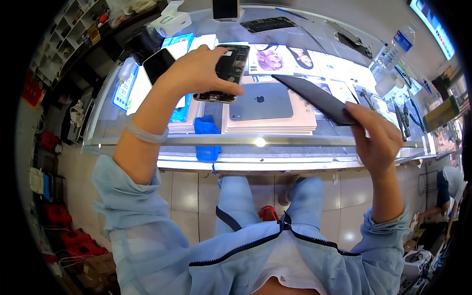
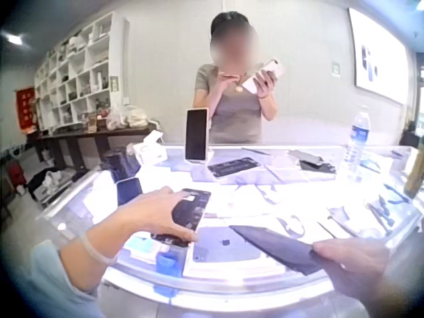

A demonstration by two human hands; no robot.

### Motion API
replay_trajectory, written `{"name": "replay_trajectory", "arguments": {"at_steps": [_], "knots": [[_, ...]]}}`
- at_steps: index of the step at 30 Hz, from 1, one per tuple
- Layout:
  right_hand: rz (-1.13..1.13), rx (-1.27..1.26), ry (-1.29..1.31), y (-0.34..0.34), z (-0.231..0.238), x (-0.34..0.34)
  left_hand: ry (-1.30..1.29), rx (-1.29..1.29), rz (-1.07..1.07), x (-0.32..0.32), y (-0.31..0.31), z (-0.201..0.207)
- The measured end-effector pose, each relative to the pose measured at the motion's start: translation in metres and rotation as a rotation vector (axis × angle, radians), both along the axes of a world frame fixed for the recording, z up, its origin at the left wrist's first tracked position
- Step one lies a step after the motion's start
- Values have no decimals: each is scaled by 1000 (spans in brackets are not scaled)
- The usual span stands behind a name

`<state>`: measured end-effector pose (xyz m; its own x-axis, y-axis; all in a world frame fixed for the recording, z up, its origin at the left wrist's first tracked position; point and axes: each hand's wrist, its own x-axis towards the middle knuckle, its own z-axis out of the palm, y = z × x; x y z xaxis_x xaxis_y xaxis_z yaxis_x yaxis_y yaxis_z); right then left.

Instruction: The person disassembles a smartphone by removing the back cover and disconnecting internal components. They then reassemble the device by reconnecting the battery and securing the back cover. The person also handles a second smartphone, inspecting its cracked screen and placing it on a shelf.

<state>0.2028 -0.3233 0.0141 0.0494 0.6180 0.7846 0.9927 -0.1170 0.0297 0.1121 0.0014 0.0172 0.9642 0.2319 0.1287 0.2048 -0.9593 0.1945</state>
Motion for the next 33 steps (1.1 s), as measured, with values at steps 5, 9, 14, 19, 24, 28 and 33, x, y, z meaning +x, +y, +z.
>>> {"name": "replay_trajectory", "arguments": {"at_steps": [5, 9, 14, 19, 24, 28, 33], "knots": [[91, -244, -173, 38, 0, -1, 141, -17, 25, -6, -5, 6], [71, -325, -179, 52, -7, 8, 211, -385, 60, -5, 8, 22], [-21, -424, -59, 59, -7, 7, -57, -213, -98, -15, 29, 10], [-11, -552, 125, 63, 5, 7, -216, -239, -74, -18, 38, 15], [84, -703, 216, 74, 21, 9, -191, -192, -118, -19, 49, 1], [156, -700, 190, 92, 28, 9, 8, -120, -192, -17, 29, 4], [301, -561, 127, 129, 7, -4, 158, -35, -266, -28, 20, 21]]}}
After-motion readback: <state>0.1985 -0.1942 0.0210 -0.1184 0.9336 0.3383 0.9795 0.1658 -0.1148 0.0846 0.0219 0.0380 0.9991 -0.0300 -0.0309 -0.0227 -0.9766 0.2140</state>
